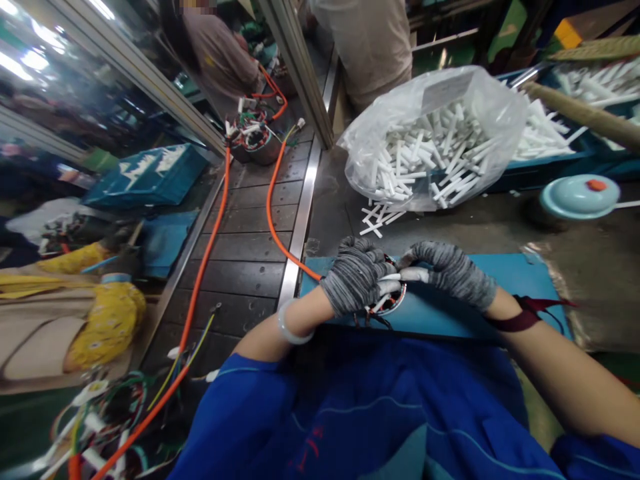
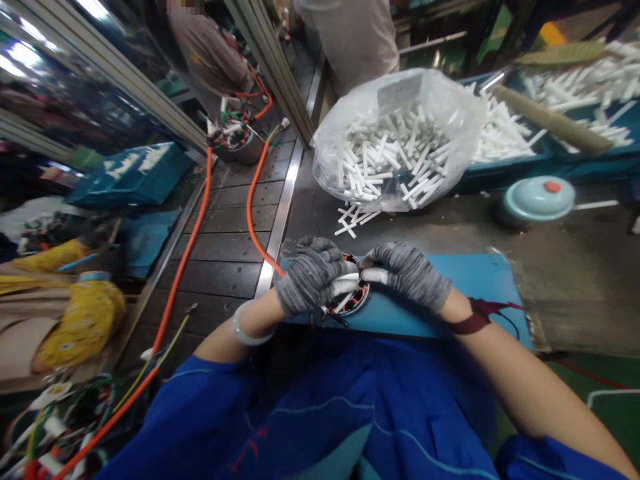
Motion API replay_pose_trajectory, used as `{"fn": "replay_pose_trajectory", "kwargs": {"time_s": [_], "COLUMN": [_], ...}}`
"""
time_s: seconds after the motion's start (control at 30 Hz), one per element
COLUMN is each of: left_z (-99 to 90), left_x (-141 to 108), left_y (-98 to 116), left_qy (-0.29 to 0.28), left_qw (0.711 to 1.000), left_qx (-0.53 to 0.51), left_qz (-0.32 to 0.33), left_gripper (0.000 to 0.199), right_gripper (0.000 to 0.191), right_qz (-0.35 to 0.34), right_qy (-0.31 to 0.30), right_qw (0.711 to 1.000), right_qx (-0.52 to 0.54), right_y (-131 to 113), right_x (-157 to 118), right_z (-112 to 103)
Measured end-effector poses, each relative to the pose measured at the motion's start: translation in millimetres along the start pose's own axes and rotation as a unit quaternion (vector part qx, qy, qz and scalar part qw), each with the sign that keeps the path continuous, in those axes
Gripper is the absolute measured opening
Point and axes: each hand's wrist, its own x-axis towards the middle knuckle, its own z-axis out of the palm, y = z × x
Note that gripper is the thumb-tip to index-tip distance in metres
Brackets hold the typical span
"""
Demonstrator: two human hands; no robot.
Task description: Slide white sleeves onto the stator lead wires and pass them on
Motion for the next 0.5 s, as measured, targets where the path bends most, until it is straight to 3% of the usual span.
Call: {"fn": "replay_pose_trajectory", "kwargs": {"time_s": [0.13, 0.23, 0.3, 0.4, 0.5], "left_z": [-6.1, 17.9, 40.8, 69.8, 86.6], "left_x": [-26, -55, -69, -81, -81], "left_y": [-32, -64, -74, -64, -30], "left_qy": [0.048, 0.077, 0.098, 0.132, 0.164], "left_qw": [0.995, 0.975, 0.967, 0.979, 0.985], "left_qx": [-0.053, -0.150, -0.173, -0.124, -0.054], "left_qz": [0.064, 0.144, 0.156, 0.094, 0.003], "left_gripper": [0.070, 0.091, 0.083, 0.075, 0.074], "right_gripper": [0.040, 0.046, 0.048, 0.043, 0.034], "right_qz": [0.029, 0.019, 0.016, 0.018, 0.028], "right_qy": [-0.019, -0.054, -0.058, -0.053, 0.016], "right_qw": [0.999, 0.994, 0.987, 0.981, 0.972], "right_qx": [-0.029, -0.093, -0.148, -0.183, -0.233], "right_y": [-8, -14, -12, -2, 13], "right_x": [-20, -26, -25, -17, -6], "right_z": [-1, 9, 18, 25, 13]}}
